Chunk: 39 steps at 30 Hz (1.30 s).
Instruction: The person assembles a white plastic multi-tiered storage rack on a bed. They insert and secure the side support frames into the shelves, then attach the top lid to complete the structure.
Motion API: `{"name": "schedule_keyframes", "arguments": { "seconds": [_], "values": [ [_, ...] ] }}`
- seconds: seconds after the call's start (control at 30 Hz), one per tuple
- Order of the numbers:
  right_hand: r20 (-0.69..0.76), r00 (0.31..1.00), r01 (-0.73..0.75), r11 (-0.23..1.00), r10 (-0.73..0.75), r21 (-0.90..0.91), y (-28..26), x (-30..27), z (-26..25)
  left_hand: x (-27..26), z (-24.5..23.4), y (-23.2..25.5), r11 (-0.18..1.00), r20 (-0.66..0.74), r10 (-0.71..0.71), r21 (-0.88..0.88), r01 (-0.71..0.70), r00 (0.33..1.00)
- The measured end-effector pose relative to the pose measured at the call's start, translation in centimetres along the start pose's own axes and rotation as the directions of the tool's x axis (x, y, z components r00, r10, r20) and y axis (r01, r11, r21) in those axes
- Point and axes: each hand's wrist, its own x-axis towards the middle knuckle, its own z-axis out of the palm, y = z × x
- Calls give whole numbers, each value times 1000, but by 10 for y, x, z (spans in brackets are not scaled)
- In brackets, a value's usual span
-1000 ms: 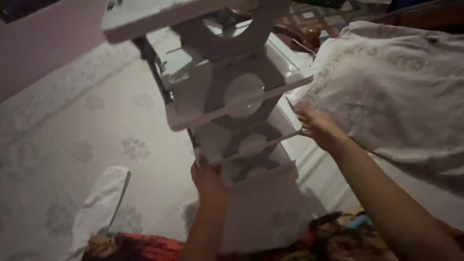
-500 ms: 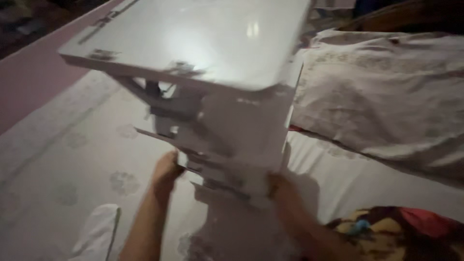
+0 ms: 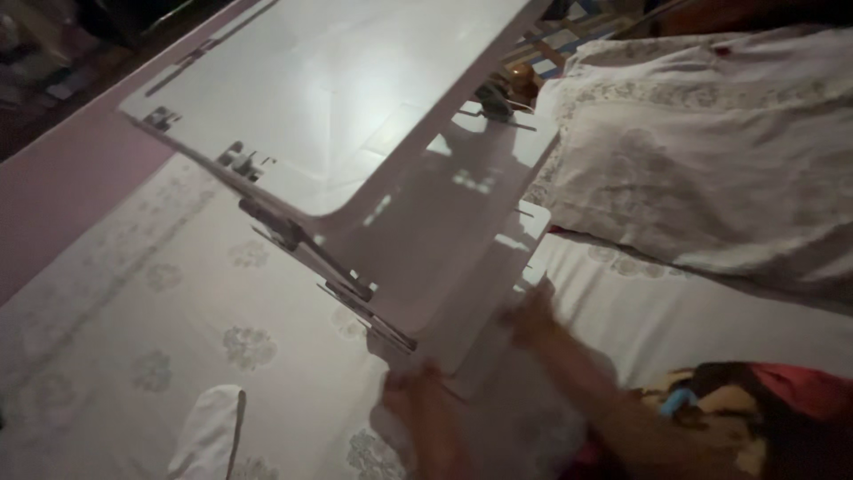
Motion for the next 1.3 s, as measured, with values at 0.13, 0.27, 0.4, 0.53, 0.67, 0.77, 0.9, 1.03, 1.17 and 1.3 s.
{"name": "schedule_keyframes", "arguments": {
  "seconds": [0.13, 0.27, 0.4, 0.53, 0.67, 0.77, 0.9, 1.03, 1.17, 1.3],
  "values": [
    [-92, 996, -10, 982, -8, -186, -32, 81, -70, -17, 16, 6, 997, 86, -65, -29, 68, 994],
    [157, 981, -93, 987, 114, -131, -35, 140, -74, -8, 16, 2, 964, 128, 242, 83, -253, 962],
    [161, 986, 69, 992, -51, -109, 1, 161, -66, -4, 1, 12, 905, 322, 336, 150, -398, 885],
    [30, 999, -22, 983, 28, -184, 22, 139, -67, 29, -31, 41, 907, 334, 12, 393, -150, 943],
    [2, 1000, -6, 933, 7, -359, 25, 68, -55, 130, -63, 94, 936, 559, -62, 321, -147, 827],
    [-27, 971, -234, 927, 237, -294, 24, 21, -10, 190, -77, 148, 868, 641, -127, 441, -228, 757],
    [-22, 949, -316, 947, 316, -53, 12, -34, 36, 176, -57, 162, 769, 490, 63, 532, -355, 869],
    [-9, 994, -108, 985, 108, -138, 21, -34, 5, 50, -39, 101, 757, 276, 392, 444, -479, 877],
    [-68, 979, 185, 978, -192, -98, -1, 36, -55, -72, -8, 57, 675, 598, 524, 144, -724, 607],
    [172, 983, 58, 996, -69, 71, -59, 114, -58, -72, 76, 75, 514, 562, 679, 96, -852, 473]
  ]
}}
